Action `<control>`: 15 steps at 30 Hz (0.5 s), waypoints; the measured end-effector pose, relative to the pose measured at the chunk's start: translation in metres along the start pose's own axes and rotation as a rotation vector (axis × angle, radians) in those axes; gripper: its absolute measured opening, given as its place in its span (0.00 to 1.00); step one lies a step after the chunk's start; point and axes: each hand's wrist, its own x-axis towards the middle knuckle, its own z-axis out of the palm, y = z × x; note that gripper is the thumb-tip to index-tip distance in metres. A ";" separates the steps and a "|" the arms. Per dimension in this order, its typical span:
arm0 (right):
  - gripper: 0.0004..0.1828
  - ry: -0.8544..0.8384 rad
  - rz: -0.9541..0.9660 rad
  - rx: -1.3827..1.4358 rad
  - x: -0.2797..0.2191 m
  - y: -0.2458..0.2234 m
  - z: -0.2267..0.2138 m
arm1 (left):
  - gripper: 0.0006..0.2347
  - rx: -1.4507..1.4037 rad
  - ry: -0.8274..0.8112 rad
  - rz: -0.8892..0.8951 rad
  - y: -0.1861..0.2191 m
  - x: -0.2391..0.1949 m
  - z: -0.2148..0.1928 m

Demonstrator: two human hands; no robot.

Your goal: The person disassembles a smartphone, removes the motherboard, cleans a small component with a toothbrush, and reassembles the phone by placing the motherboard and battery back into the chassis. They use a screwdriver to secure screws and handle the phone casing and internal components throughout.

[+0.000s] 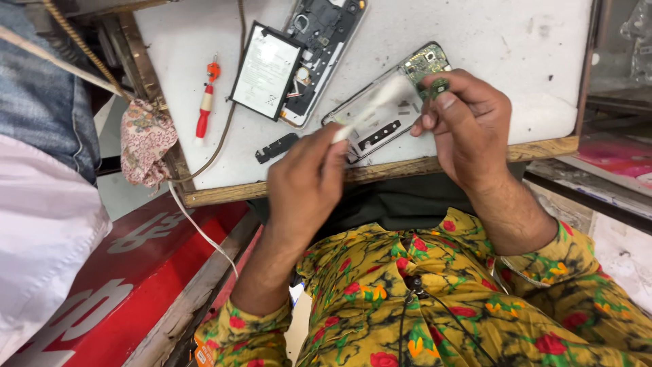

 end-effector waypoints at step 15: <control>0.12 -0.042 -0.017 -0.086 -0.001 0.004 0.002 | 0.12 0.687 0.214 -0.146 -0.087 0.030 -0.080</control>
